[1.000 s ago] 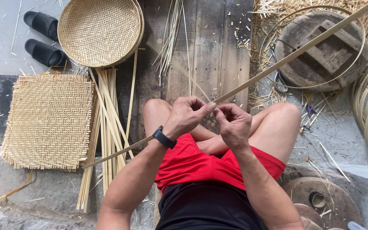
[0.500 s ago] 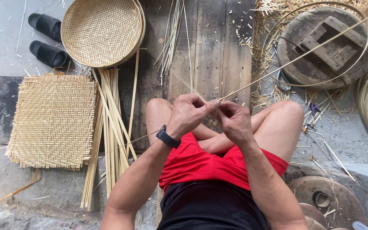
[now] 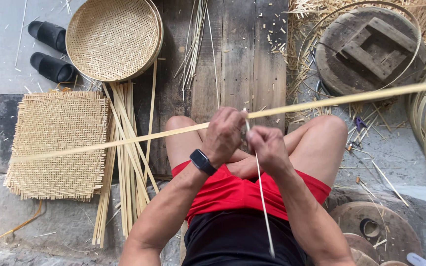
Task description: The person assembles a round woven basket by placing a pre-woven mat into a circular frame, trimming excess strands with shears, and then bending a bamboo strip into a ring. The finished basket is set aside and the person begins preparing another bamboo strip.
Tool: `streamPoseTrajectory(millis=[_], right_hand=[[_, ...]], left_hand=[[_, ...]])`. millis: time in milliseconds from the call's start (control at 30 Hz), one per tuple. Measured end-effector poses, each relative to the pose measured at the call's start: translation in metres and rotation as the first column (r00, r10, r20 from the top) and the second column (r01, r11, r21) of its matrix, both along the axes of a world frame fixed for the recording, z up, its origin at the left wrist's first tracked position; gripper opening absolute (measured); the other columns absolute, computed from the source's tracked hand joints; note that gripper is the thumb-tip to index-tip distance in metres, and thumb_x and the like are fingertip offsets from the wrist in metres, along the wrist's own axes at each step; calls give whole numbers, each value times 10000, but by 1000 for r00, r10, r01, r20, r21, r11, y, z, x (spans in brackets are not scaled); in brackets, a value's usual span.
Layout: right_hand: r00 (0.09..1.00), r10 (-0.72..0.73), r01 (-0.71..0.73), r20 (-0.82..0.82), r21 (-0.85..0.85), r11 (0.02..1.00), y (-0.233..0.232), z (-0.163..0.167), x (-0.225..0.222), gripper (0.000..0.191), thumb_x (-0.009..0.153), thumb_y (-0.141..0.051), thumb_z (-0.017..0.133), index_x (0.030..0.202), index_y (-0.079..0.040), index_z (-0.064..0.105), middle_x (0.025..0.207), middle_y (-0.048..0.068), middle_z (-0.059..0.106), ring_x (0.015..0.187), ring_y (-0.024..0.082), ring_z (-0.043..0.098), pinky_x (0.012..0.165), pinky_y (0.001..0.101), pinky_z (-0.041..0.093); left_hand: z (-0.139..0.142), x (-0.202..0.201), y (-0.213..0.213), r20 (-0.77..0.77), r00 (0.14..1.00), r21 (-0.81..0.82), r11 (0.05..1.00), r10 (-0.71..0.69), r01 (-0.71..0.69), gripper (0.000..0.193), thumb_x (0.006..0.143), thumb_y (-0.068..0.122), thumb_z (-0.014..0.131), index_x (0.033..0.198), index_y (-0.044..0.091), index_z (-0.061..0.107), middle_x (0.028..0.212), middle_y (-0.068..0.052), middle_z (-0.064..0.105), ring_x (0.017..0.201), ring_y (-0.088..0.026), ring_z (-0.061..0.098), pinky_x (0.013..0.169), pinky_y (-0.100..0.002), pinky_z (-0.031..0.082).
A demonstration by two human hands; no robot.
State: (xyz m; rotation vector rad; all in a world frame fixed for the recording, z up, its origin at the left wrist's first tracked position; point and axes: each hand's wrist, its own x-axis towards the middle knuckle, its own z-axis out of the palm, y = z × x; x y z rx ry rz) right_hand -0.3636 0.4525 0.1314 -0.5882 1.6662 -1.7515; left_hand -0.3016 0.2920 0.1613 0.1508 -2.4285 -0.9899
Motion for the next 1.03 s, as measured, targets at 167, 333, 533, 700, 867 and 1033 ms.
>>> streamPoseTrajectory(millis=[167, 333, 533, 700, 867, 1033], right_hand=[[988, 148, -142, 46, -112, 984, 24, 8, 20, 392, 1076, -147, 536, 701, -51, 471, 647, -42, 454, 620, 38, 359, 549, 247, 327], [968, 249, -249, 8, 32, 968, 29, -2, 15, 291, 1054, -160, 560, 786, -44, 550, 686, -22, 523, 650, 49, 465, 577, 241, 413], [994, 58, -66, 93, 80, 995, -1, -54, -25, 200, 1037, -130, 571, 922, -18, 689, 775, -9, 659, 714, 61, 588, 640, 230, 507], [848, -49, 17, -528, -65, 998, -22, -101, -73, 148, 1058, -112, 631, 971, -19, 705, 796, 29, 617, 729, 116, 552, 642, 276, 467], [761, -89, 303, -643, 230, 925, 2, -116, -99, 208, 1076, -165, 659, 931, -19, 694, 819, 89, 658, 714, 164, 612, 631, 304, 490], [869, -392, 425, 301, -49, 904, 26, -84, -86, 190, 1067, -257, 597, 985, -108, 682, 846, 48, 675, 685, 152, 641, 570, 303, 546]], left_hand=[[-3, 2, -10, 26, 1000, 24, 1000, -12, 11, 158, 892, -25, 710, 1039, 15, 672, 950, -122, 667, 945, -304, 644, 845, -407, 536], [16, 3, -18, 96, 995, 150, 988, -36, 21, 220, 868, -16, 738, 1079, 6, 682, 943, -125, 668, 843, -262, 675, 748, -358, 558], [37, 10, -11, 139, 980, 302, 949, -141, 93, 219, 815, 42, 800, 993, 2, 680, 823, -97, 677, 687, -170, 678, 610, -303, 556], [37, 11, 23, 209, 976, 400, 916, -68, -22, 167, 879, 121, 825, 881, 6, 704, 663, -86, 646, 561, -123, 572, 505, -309, 451], [38, 22, 35, 292, 946, 462, 887, -142, -9, 164, 870, 126, 818, 871, -7, 722, 620, -118, 664, 529, -157, 588, 481, -317, 450], [32, 15, 16, 293, 942, 353, 934, -163, 52, 169, 929, 190, 764, 919, 24, 731, 769, -147, 732, 663, -212, 718, 585, -336, 548]])
